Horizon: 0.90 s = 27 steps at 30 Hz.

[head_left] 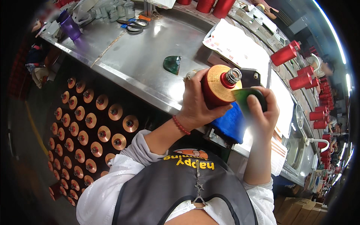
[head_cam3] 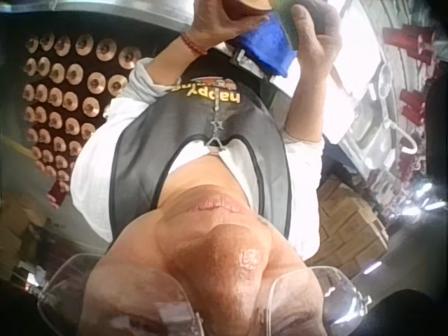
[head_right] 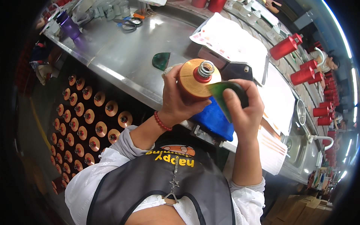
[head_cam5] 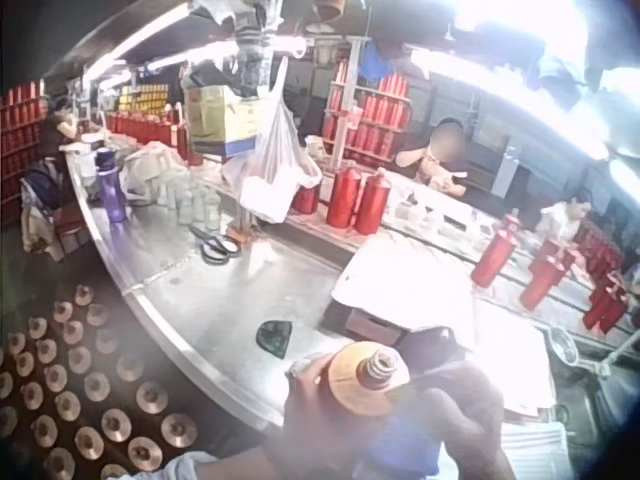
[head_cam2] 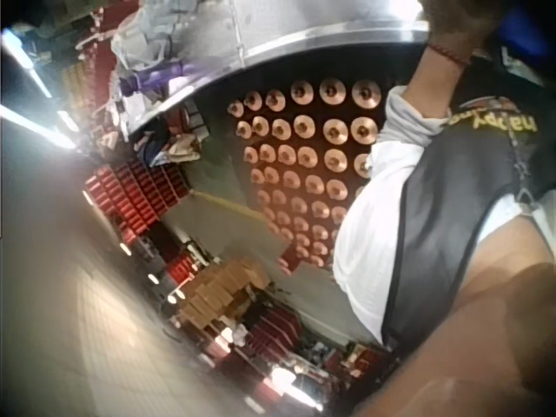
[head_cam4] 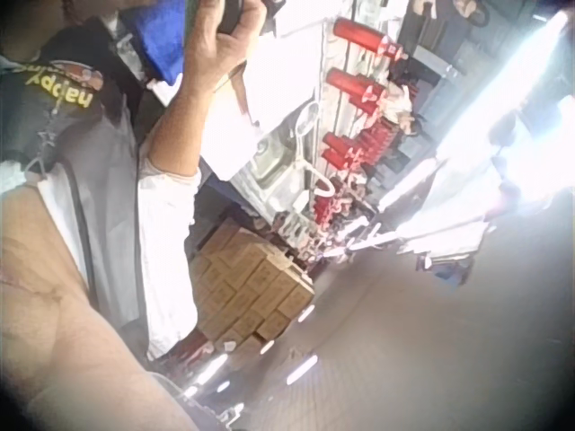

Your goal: The person applies circular labels to the necks of red cylindrical containers. They peel each label from a sheet, place it on the container neck, and smooth it with a green tool. The person repeats this process for multiple containers.

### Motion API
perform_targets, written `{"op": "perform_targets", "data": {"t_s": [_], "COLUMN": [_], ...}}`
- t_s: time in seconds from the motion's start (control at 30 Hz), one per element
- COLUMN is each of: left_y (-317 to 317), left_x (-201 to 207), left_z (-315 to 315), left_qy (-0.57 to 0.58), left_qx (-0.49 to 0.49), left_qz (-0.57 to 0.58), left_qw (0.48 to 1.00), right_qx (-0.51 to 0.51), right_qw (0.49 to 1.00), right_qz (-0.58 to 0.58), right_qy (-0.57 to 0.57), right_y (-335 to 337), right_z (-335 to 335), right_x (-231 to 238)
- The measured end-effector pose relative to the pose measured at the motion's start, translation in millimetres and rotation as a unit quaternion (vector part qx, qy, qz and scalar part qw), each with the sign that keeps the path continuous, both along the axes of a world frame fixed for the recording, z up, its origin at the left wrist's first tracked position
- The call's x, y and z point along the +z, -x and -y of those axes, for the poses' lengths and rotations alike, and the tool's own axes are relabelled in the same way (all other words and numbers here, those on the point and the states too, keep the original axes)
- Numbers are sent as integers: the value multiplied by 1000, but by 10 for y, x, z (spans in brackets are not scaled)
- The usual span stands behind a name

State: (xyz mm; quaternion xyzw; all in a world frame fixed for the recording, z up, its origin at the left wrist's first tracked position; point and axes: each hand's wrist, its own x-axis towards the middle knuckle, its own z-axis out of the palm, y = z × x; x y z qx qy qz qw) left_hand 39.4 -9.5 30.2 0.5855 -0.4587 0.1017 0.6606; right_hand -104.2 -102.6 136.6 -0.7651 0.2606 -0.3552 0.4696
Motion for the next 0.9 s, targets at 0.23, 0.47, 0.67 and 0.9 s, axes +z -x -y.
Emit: {"op": "perform_targets", "data": {"t_s": [0.23,0.47,0.67,0.9], "left_y": [-107,-110,-119,-418], "left_x": [-43,-39,-125,-219], "left_z": [9,10,34,6], "left_qy": [-11,11,-12,-38], "left_qx": [-36,-85,-102,-217], "left_qz": [9,-18,-60,-24], "left_qw": [999,996,993,975], "right_qx": [94,263,527,234], "right_qw": [994,954,836,971], "right_qz": [-63,-141,-140,-32], "right_qy": [-10,23,-63,-15], "right_y": [-197,-752,-1449,-1085], "right_z": [518,1024,1118,1195], "right_x": [45,153,261,29]}}
